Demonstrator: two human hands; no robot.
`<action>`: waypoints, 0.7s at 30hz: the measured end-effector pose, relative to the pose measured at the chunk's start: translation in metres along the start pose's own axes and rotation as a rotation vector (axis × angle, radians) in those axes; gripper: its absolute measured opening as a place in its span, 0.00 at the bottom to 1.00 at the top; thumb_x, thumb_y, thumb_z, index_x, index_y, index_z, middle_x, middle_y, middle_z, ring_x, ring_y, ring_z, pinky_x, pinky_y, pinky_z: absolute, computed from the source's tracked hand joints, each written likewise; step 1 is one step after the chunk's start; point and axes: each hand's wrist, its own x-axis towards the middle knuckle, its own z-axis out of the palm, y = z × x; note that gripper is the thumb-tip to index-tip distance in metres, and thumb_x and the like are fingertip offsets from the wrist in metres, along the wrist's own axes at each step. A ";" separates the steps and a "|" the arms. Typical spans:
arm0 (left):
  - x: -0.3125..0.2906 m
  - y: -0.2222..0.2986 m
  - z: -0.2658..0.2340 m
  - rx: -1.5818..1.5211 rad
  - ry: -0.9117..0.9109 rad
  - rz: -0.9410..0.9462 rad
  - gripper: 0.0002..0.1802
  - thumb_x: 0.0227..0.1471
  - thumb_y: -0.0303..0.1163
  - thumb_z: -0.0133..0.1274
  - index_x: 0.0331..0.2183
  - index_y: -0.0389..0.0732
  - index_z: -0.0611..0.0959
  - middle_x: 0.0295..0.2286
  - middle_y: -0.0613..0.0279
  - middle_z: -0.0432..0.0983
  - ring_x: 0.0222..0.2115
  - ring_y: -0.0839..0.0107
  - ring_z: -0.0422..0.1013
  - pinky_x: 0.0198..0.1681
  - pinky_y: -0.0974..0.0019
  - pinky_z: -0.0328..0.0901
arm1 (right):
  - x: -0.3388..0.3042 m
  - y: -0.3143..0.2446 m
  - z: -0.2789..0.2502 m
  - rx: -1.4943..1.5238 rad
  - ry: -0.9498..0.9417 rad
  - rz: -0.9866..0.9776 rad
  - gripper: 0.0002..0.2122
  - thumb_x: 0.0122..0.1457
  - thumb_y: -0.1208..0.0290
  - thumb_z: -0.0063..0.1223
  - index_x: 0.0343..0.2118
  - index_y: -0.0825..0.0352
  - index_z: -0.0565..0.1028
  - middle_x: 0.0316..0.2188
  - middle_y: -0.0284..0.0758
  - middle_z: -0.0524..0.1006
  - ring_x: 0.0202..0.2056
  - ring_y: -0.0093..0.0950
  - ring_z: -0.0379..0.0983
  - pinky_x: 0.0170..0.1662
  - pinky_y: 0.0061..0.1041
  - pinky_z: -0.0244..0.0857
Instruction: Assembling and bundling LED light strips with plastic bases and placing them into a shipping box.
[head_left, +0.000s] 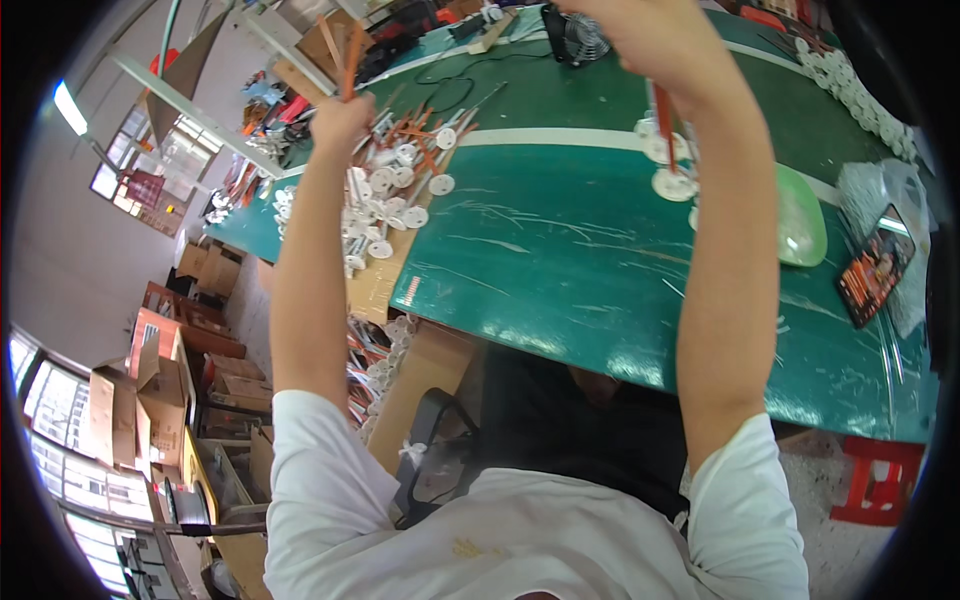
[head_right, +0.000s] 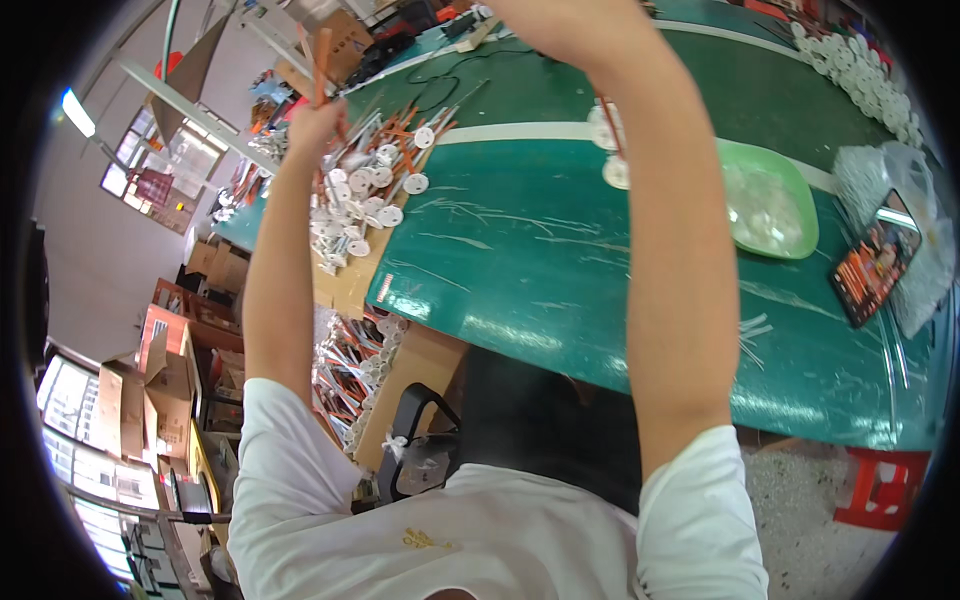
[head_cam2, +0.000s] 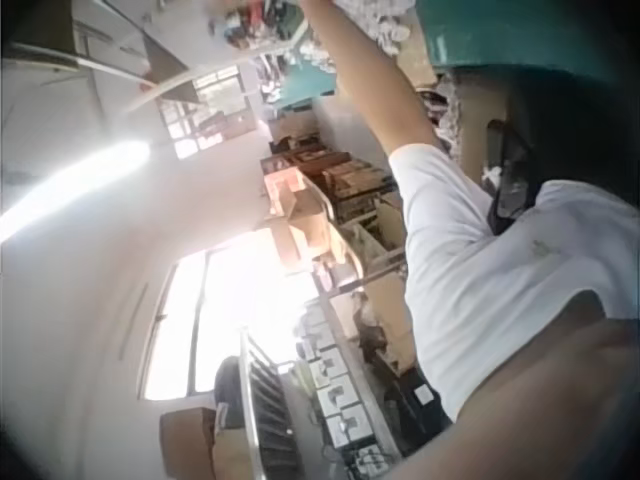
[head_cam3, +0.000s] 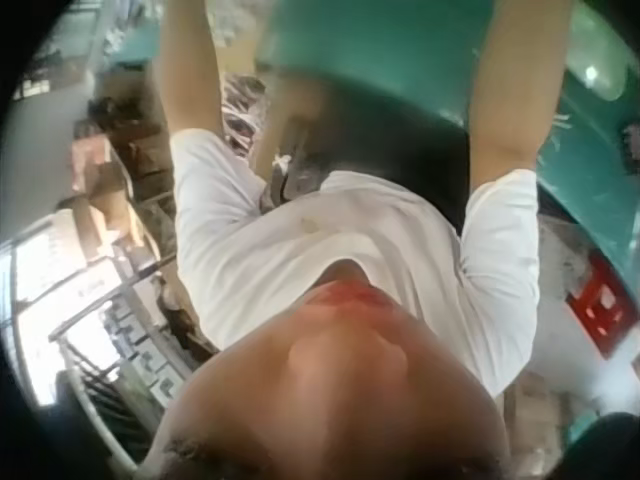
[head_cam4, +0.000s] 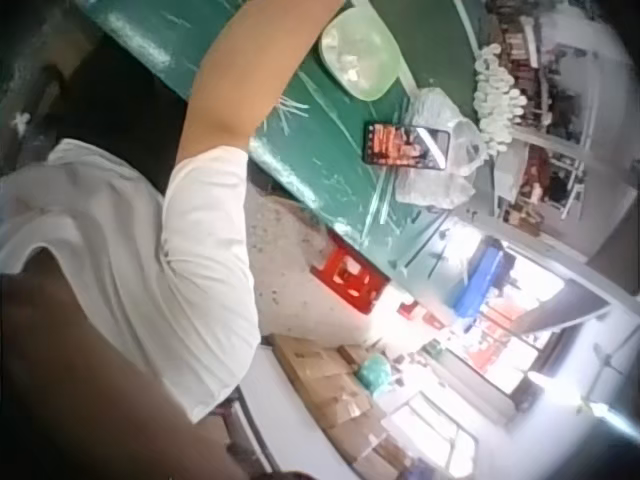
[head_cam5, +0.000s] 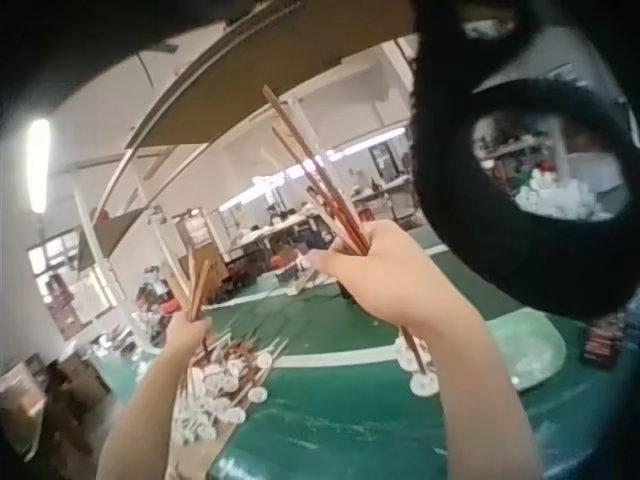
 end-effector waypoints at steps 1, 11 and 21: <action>-0.008 0.016 0.000 -0.062 0.061 -0.007 0.17 0.40 0.50 0.58 0.20 0.45 0.85 0.19 0.61 0.77 0.24 0.69 0.74 0.31 0.63 0.67 | 0.006 0.015 0.000 0.030 -0.024 -0.006 0.14 0.53 0.62 0.58 0.21 0.68 0.73 0.16 0.32 0.70 0.21 0.22 0.65 0.28 0.25 0.60; -0.173 0.124 0.022 -1.140 -0.666 0.401 0.08 0.59 0.31 0.44 0.32 0.37 0.75 0.18 0.71 0.62 0.21 0.80 0.61 0.24 0.73 0.57 | 0.005 0.061 0.086 0.074 0.145 -0.207 0.35 0.22 0.43 0.71 0.28 0.71 0.77 0.29 0.40 0.78 0.32 0.31 0.77 0.41 0.27 0.71; -0.201 0.135 0.026 -1.046 -0.873 0.497 0.07 0.51 0.25 0.49 0.34 0.36 0.76 0.29 0.64 0.72 0.29 0.73 0.68 0.30 0.66 0.65 | 0.000 0.072 0.075 0.024 0.194 -0.150 0.22 0.25 0.51 0.71 0.21 0.65 0.79 0.23 0.36 0.79 0.27 0.29 0.78 0.36 0.24 0.72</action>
